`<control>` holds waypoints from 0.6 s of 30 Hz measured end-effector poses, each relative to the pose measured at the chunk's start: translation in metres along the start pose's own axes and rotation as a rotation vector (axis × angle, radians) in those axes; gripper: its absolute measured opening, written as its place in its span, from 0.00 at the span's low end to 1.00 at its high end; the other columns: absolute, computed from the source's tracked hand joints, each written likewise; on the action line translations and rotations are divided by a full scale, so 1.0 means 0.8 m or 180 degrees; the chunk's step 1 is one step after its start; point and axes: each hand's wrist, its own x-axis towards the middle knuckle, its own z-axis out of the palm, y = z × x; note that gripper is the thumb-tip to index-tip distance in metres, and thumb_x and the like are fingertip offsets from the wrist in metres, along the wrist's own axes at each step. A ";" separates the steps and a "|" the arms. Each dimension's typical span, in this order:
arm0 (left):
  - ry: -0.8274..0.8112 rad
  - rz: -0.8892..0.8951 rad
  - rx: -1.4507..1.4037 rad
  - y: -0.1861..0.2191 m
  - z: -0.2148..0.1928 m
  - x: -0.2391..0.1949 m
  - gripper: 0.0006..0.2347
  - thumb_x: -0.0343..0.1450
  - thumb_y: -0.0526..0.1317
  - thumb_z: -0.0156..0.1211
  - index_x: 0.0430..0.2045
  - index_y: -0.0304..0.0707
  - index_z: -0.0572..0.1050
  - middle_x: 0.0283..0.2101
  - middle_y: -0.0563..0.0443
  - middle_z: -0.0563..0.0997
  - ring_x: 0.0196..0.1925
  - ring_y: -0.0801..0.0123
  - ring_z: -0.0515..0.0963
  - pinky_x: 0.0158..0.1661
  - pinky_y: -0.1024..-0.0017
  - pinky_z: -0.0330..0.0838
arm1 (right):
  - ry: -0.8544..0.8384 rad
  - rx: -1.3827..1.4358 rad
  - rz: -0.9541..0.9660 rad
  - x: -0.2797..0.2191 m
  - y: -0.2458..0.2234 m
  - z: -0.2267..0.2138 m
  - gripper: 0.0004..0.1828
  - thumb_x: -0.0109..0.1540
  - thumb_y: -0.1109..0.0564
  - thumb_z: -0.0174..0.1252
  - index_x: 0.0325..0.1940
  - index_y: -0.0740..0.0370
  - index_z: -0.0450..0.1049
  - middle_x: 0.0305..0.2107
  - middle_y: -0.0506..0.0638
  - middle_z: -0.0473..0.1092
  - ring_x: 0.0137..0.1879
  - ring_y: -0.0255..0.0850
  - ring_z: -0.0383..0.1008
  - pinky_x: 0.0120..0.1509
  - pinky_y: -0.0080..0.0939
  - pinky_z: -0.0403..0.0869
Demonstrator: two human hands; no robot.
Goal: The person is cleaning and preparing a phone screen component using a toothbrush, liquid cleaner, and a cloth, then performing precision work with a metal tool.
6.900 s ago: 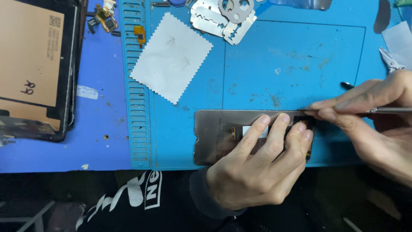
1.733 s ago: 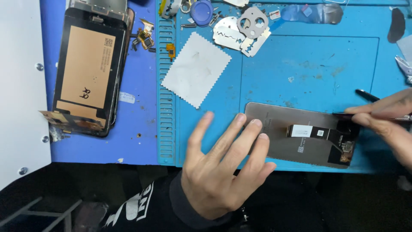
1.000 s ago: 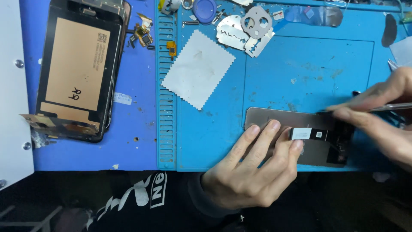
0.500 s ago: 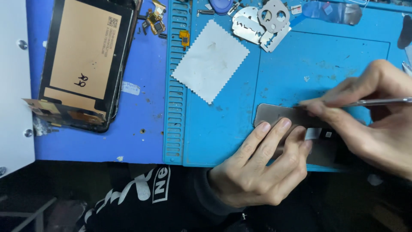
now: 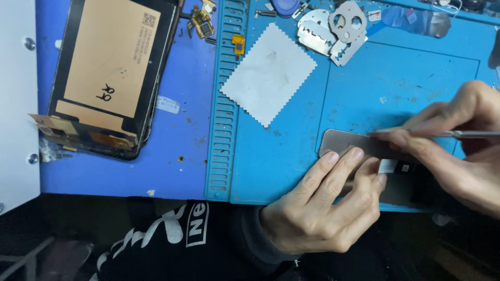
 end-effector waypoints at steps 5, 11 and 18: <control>-0.0014 -0.0021 -0.0061 0.000 -0.003 0.004 0.05 0.77 0.39 0.61 0.40 0.41 0.82 0.46 0.53 0.81 0.59 0.59 0.81 0.62 0.64 0.73 | 0.0009 0.0055 -0.0242 0.005 -0.006 0.008 0.11 0.63 0.70 0.56 0.40 0.64 0.60 0.34 0.58 0.74 0.49 0.47 0.82 0.59 0.46 0.84; -0.0009 -0.0021 -0.0057 0.002 0.002 -0.005 0.03 0.80 0.36 0.62 0.45 0.40 0.81 0.49 0.53 0.80 0.62 0.58 0.80 0.67 0.62 0.71 | 0.0278 0.0207 0.0396 -0.011 0.018 -0.003 0.12 0.63 0.68 0.60 0.39 0.62 0.62 0.31 0.56 0.76 0.49 0.44 0.84 0.56 0.45 0.84; -0.0020 0.0002 -0.0046 0.002 0.004 -0.002 0.03 0.79 0.38 0.64 0.42 0.41 0.81 0.46 0.55 0.81 0.60 0.59 0.81 0.64 0.63 0.72 | 0.0031 0.0099 -0.0165 -0.013 0.020 -0.006 0.11 0.64 0.69 0.58 0.40 0.64 0.62 0.34 0.57 0.75 0.50 0.46 0.82 0.58 0.46 0.83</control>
